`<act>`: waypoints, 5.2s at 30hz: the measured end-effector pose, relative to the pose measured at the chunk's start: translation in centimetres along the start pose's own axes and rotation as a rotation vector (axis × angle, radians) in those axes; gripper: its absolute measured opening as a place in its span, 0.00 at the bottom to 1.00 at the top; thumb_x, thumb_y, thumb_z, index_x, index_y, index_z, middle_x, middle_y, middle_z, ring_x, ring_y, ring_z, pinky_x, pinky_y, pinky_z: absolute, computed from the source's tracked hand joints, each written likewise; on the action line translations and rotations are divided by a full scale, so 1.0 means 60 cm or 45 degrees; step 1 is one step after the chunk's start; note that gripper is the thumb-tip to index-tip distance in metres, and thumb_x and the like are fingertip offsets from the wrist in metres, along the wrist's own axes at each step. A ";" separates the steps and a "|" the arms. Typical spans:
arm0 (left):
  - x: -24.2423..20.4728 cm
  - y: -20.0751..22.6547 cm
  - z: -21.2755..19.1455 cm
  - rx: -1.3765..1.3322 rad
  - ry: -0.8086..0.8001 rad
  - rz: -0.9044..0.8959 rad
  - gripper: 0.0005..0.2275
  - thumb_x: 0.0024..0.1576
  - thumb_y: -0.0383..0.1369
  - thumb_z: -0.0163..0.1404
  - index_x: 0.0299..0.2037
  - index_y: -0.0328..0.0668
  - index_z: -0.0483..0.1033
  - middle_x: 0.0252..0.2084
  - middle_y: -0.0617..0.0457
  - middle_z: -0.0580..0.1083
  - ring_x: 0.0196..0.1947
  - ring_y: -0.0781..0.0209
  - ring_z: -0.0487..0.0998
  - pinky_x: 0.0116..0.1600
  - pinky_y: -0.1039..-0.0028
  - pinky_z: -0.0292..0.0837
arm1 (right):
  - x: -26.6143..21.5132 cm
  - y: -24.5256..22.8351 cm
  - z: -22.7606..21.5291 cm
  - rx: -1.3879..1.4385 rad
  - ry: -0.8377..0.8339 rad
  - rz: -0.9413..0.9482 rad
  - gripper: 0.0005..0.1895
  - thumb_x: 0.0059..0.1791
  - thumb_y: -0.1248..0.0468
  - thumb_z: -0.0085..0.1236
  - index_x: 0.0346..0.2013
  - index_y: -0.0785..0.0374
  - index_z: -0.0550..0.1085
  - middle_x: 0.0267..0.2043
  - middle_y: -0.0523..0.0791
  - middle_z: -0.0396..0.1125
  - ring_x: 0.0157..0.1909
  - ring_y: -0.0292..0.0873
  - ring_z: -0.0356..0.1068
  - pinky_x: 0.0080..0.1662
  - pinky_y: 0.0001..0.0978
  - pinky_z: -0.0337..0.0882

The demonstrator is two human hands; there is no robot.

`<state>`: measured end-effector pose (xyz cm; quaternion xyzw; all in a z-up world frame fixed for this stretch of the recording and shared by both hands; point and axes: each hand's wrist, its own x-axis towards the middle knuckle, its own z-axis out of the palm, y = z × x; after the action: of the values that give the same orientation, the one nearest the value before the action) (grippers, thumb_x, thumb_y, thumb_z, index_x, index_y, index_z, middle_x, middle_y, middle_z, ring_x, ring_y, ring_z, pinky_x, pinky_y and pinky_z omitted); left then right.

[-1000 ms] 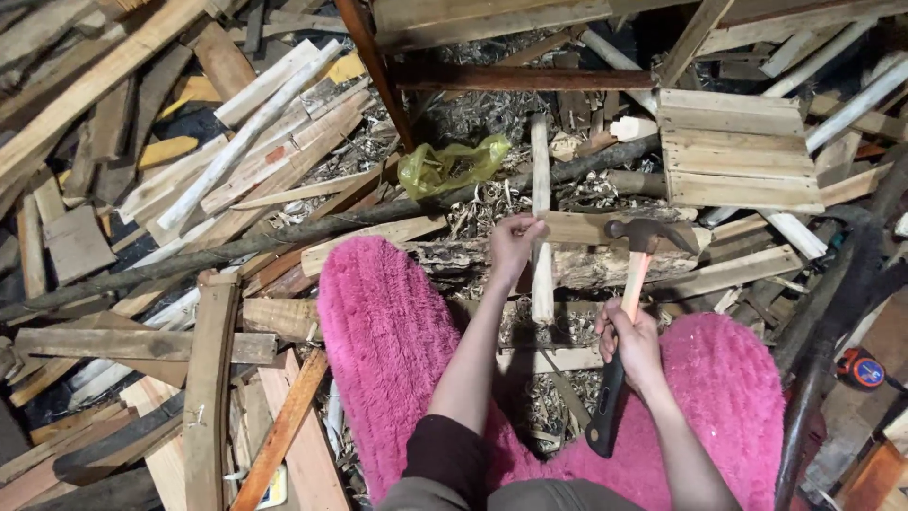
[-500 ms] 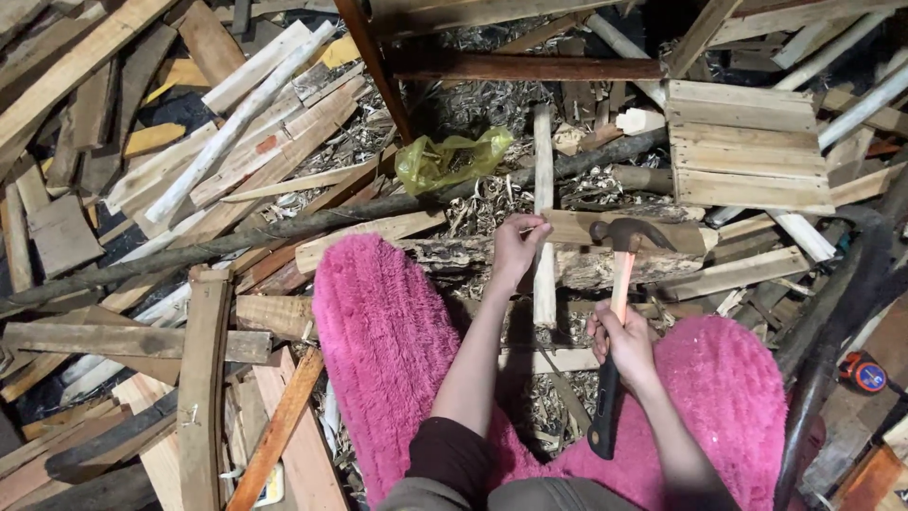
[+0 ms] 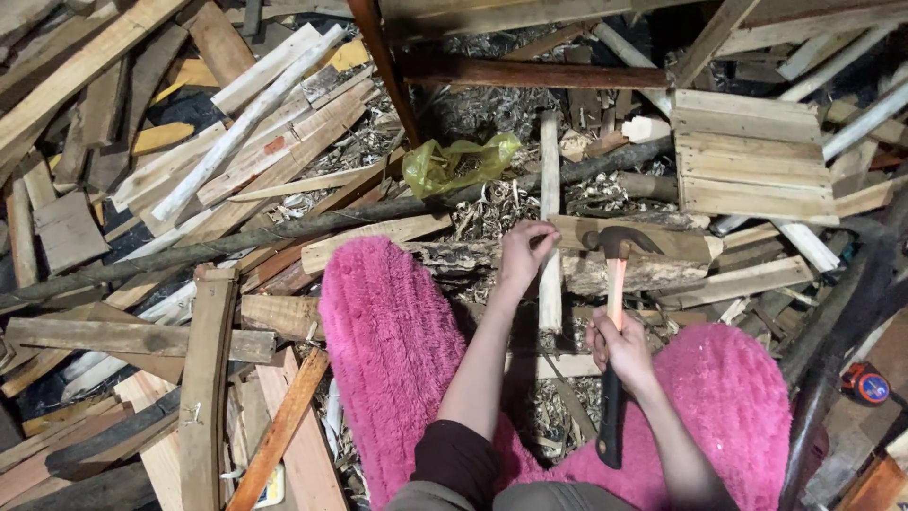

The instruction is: Driving a wooden dowel into a wood block using a hammer

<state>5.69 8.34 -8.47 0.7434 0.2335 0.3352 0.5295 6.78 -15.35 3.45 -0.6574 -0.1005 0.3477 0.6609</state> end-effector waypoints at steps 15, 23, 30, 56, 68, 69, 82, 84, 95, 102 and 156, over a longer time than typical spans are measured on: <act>-0.006 -0.005 0.006 0.131 -0.059 -0.057 0.04 0.55 0.30 0.60 0.39 0.45 0.83 0.46 0.49 0.79 0.50 0.46 0.80 0.53 0.66 0.79 | -0.065 -0.184 0.125 -1.048 -0.021 -0.197 0.35 0.49 0.68 0.52 0.73 0.53 0.60 0.56 0.66 0.68 0.47 0.72 0.72 0.41 0.62 0.72; 0.008 0.020 0.003 0.214 -0.175 -0.199 0.05 0.55 0.32 0.58 0.39 0.46 0.83 0.48 0.50 0.79 0.50 0.45 0.80 0.51 0.62 0.81 | -0.035 -0.145 0.114 -1.109 0.030 -0.326 0.35 0.48 0.68 0.54 0.71 0.46 0.64 0.59 0.59 0.68 0.54 0.68 0.69 0.48 0.62 0.72; 0.011 0.027 0.009 0.249 -0.216 -0.300 0.05 0.55 0.35 0.57 0.38 0.51 0.83 0.49 0.58 0.79 0.51 0.50 0.80 0.52 0.62 0.80 | -0.040 -0.146 0.122 -1.115 0.077 -0.279 0.33 0.49 0.67 0.52 0.70 0.44 0.66 0.57 0.57 0.69 0.51 0.67 0.71 0.44 0.58 0.73; 0.019 0.092 -0.008 0.383 -0.310 -0.360 0.06 0.55 0.34 0.54 0.38 0.44 0.81 0.51 0.50 0.78 0.52 0.39 0.79 0.53 0.51 0.81 | -0.059 -0.185 0.125 -0.927 0.112 -0.409 0.33 0.48 0.71 0.54 0.69 0.49 0.67 0.62 0.56 0.65 0.61 0.65 0.64 0.56 0.58 0.69; 0.019 0.091 -0.004 0.348 -0.337 -0.397 0.06 0.55 0.35 0.55 0.38 0.46 0.82 0.54 0.51 0.78 0.53 0.38 0.79 0.54 0.50 0.79 | -0.050 -0.191 0.120 -0.864 0.159 -0.545 0.34 0.47 0.75 0.54 0.69 0.54 0.66 0.59 0.61 0.67 0.57 0.66 0.66 0.47 0.54 0.73; 0.013 0.091 -0.004 0.347 -0.343 -0.398 0.06 0.55 0.35 0.55 0.38 0.46 0.82 0.54 0.51 0.78 0.53 0.38 0.79 0.54 0.50 0.79 | -0.041 -0.165 0.107 -0.864 0.163 -0.541 0.34 0.47 0.75 0.54 0.69 0.54 0.66 0.59 0.61 0.67 0.57 0.66 0.66 0.47 0.54 0.73; 0.013 0.078 0.002 0.372 -0.254 -0.253 0.05 0.55 0.31 0.56 0.38 0.42 0.83 0.50 0.48 0.80 0.51 0.41 0.80 0.53 0.54 0.79 | -0.027 -0.096 0.061 -0.216 0.278 -0.247 0.34 0.53 0.75 0.45 0.72 0.48 0.61 0.22 0.51 0.64 0.11 0.38 0.57 0.11 0.29 0.61; 0.009 0.074 0.005 0.377 -0.243 -0.243 0.06 0.55 0.30 0.56 0.40 0.41 0.83 0.50 0.48 0.80 0.51 0.41 0.80 0.53 0.56 0.79 | -0.030 -0.069 0.047 -0.136 0.312 -0.233 0.35 0.53 0.75 0.45 0.73 0.47 0.59 0.25 0.50 0.64 0.12 0.37 0.57 0.11 0.28 0.62; -0.067 0.175 -0.016 0.487 -0.061 -0.861 0.21 0.54 0.41 0.60 0.50 0.33 0.71 0.50 0.39 0.72 0.58 0.38 0.75 0.60 0.51 0.71 | -0.023 0.004 -0.019 -0.018 0.351 -0.254 0.37 0.53 0.76 0.44 0.74 0.45 0.58 0.25 0.50 0.62 0.11 0.39 0.55 0.10 0.30 0.63; -0.150 0.206 -0.009 -0.488 -0.148 -1.144 0.35 0.58 0.58 0.55 0.56 0.23 0.72 0.46 0.39 0.76 0.49 0.54 0.79 0.50 0.64 0.74 | -0.036 -0.017 -0.007 -0.050 0.253 -0.264 0.36 0.52 0.77 0.44 0.73 0.47 0.59 0.24 0.50 0.61 0.11 0.40 0.56 0.10 0.31 0.62; -0.164 0.077 0.089 -0.814 0.165 -1.305 0.29 0.61 0.61 0.47 0.33 0.37 0.71 0.18 0.53 0.67 0.10 0.66 0.68 0.12 0.78 0.67 | -0.009 -0.106 0.052 -0.981 0.164 -0.386 0.30 0.48 0.72 0.57 0.65 0.49 0.72 0.54 0.63 0.69 0.34 0.63 0.72 0.21 0.48 0.69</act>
<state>3.07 -3.49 -7.71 0.3188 0.4812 0.1356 0.8052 6.65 -12.52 9.96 -0.8547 -0.2773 0.1419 0.4153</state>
